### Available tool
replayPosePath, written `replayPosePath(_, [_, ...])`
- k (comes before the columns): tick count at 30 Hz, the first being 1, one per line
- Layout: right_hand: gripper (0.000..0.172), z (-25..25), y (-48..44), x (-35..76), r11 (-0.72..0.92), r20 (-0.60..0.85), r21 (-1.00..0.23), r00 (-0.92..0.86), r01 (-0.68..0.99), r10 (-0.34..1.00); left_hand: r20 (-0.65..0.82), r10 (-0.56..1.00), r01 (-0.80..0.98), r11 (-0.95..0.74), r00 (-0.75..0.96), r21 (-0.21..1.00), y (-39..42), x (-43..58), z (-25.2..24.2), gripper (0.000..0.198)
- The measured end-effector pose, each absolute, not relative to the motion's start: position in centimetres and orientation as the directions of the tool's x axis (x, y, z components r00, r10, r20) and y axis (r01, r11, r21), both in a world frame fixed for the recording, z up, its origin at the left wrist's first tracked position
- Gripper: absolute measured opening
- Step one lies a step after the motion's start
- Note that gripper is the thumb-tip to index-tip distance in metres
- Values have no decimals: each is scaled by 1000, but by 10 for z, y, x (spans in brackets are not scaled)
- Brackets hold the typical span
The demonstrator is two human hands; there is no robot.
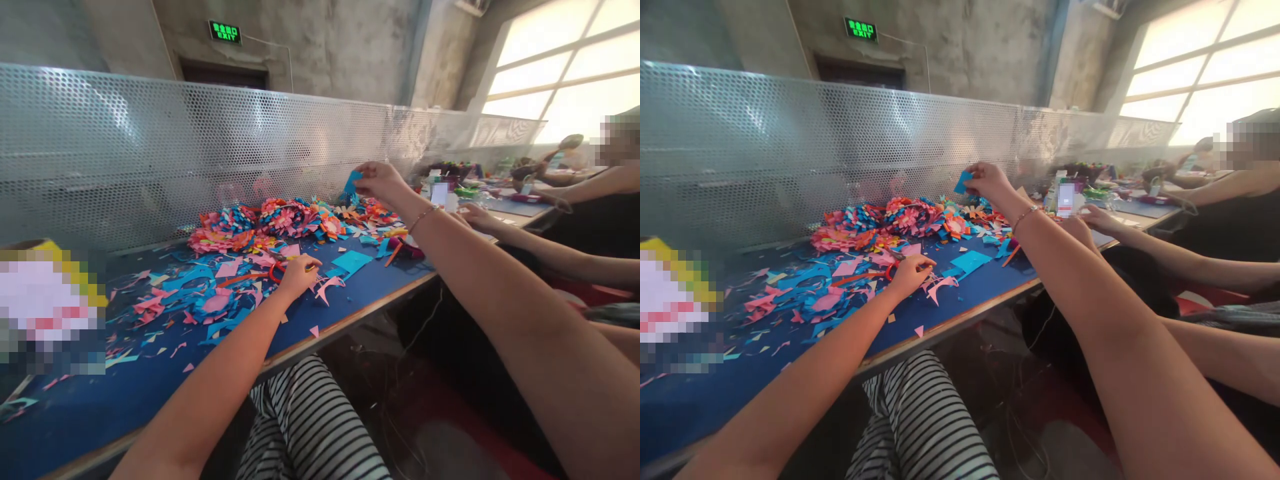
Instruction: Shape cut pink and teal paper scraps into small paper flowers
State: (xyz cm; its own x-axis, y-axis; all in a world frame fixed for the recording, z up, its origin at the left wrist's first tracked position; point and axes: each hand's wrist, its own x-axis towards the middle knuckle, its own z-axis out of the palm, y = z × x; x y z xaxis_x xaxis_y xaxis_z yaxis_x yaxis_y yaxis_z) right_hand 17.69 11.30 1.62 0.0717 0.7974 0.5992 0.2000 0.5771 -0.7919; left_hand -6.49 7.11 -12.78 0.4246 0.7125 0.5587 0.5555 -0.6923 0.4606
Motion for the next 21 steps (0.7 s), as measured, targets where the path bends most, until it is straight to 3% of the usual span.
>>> replayPosePath(4, [23, -10, 103, 173, 595, 673, -679, 41, 430, 738, 510, 652, 545, -755, 562, 364, 69, -63, -129, 17])
replayPosePath(7, [18, -63, 86, 160, 537, 603, -593, -110, 600, 790, 447, 630, 562, -774, 635, 293, 68, -61, -130, 16])
replayPosePath(12, [20, -128, 73, 147, 526, 566, -491, -205, 694, 798, 374, 578, 561, -811, 725, 166, 67, -60, -132, 21])
replayPosePath(21, [19, -141, 77, 141, 592, 560, -383, -331, 709, 759, 309, 541, 560, -828, 782, 31, 63, -57, -133, 25])
